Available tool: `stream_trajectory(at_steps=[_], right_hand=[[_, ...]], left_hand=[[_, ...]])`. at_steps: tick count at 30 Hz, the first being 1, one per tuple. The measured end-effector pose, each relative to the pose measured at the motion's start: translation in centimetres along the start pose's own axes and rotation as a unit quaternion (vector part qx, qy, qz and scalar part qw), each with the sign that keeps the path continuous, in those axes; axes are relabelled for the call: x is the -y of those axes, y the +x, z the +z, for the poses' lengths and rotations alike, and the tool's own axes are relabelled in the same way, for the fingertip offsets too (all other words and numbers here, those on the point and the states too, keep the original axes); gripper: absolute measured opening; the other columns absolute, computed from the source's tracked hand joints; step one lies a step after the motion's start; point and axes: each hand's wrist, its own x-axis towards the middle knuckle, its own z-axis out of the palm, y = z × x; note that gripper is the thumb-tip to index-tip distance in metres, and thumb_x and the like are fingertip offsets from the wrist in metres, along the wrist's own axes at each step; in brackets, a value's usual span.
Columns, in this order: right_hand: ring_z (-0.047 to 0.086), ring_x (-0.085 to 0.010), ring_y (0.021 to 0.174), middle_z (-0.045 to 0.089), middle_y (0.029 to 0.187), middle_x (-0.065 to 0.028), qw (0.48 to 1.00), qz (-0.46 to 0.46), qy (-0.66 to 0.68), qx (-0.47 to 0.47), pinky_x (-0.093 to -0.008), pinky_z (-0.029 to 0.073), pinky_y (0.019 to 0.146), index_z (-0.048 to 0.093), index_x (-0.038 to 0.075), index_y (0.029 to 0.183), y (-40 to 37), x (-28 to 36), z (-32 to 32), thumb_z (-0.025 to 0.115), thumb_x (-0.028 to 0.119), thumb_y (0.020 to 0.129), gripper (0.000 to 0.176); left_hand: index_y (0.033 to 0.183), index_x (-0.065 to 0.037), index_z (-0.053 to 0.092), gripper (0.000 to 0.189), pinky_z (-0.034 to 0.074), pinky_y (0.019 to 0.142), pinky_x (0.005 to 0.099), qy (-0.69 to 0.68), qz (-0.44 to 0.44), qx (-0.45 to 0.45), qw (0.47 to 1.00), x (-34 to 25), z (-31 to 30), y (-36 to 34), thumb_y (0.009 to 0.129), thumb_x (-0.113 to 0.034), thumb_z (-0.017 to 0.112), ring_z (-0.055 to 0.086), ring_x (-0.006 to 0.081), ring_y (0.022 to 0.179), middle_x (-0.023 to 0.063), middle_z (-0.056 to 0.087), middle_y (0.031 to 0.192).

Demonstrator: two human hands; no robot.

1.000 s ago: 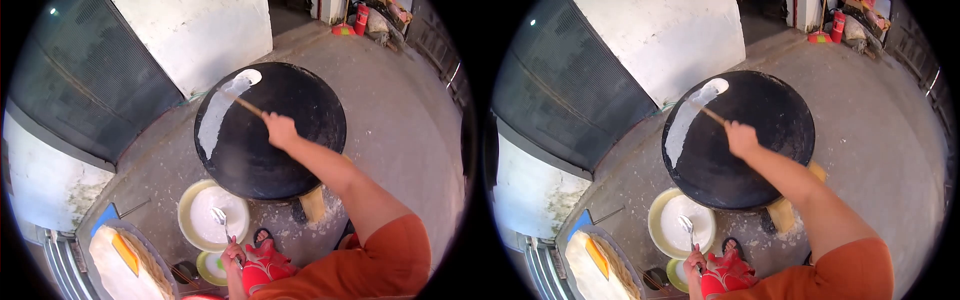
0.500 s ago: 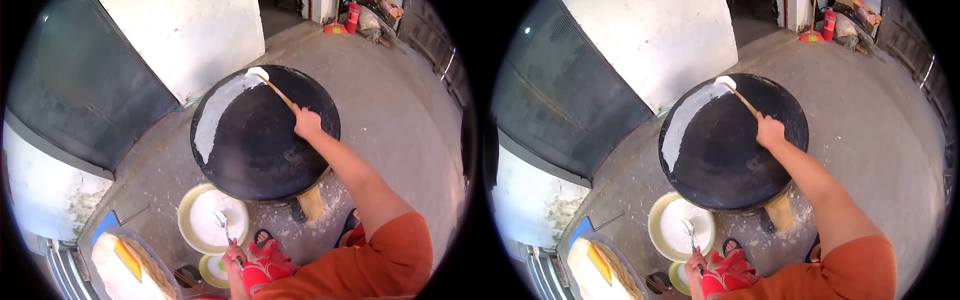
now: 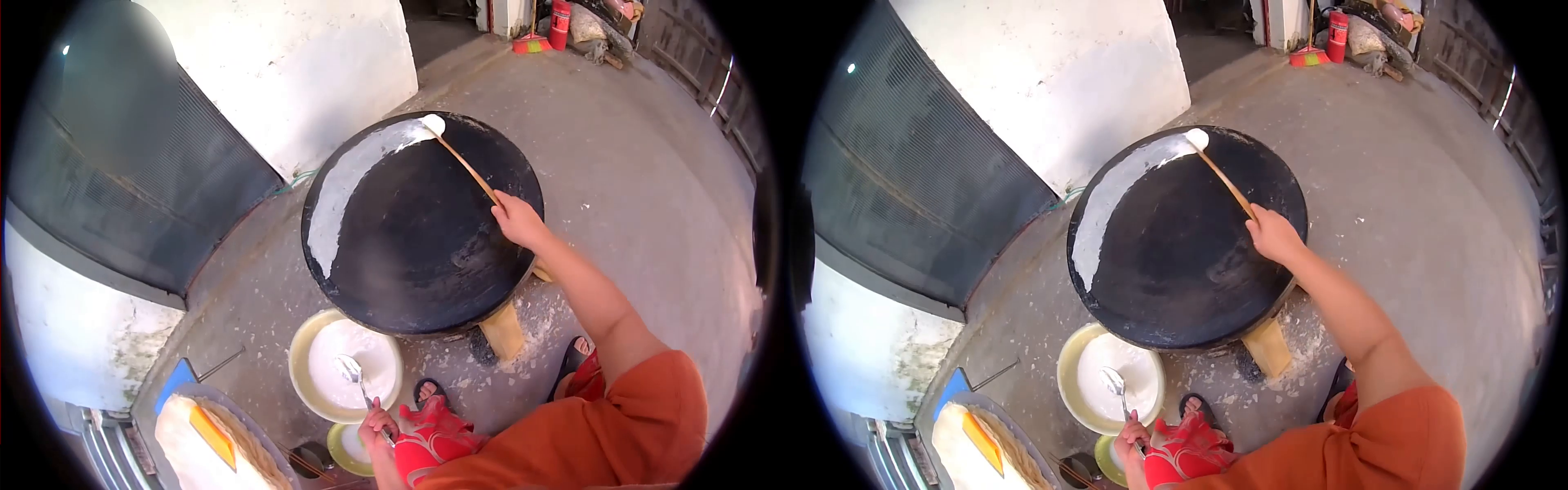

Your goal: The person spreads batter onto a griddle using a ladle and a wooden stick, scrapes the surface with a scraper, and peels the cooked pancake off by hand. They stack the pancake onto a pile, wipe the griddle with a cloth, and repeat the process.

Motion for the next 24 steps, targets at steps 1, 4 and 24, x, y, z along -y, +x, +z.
stream_trajectory(at_steps=[1, 4, 24], right_hand=[[0.060, -0.0262, 0.079, 0.060, 0.088, -0.0133, 0.983, -0.067, 0.161, -0.048, -0.0322, 0.047, 0.071, 0.045, 0.003, 0.117, -0.7, -0.9, 0.1, 0.045, 0.009, 0.083, 0.035], [0.059, -0.0221, 0.076, 0.062, 0.081, -0.0102, 0.953, 0.055, 0.292, 0.056, -0.0290, 0.044, 0.071, 0.049, 0.007, 0.115, 1.3, -2.7, -0.7, 0.042, 0.011, 0.086, 0.030], [0.050, -0.0098, 0.055, 0.058, 0.073, -0.0028, 0.895, 0.205, 0.372, 0.132, -0.0240, 0.040, 0.047, 0.055, 0.014, 0.114, 8.3, -4.4, 2.2, 0.042, 0.013, 0.087, 0.030]], left_hand=[[0.104, 0.007, 0.045, 0.023, 0.034, 0.035, 0.0200, 0.013, 0.011, -0.006, 1.000, -0.1, 0.0, -0.1, 0.084, -0.001, 0.036, 0.038, 0.0096, 0.042, 0.0011, 0.040, 0.056], [0.105, 0.007, 0.044, 0.024, 0.034, 0.035, 0.0196, 0.006, 0.008, -0.007, 1.000, 0.2, 0.5, -0.6, 0.084, 0.000, 0.036, 0.038, 0.0093, 0.042, 0.0011, 0.040, 0.057], [0.107, 0.010, 0.045, 0.031, 0.034, 0.037, 0.0214, 0.011, 0.054, 0.096, 0.994, 3.2, 4.9, -9.4, 0.087, -0.008, 0.030, 0.041, 0.0102, 0.044, 0.0020, 0.044, 0.061]])
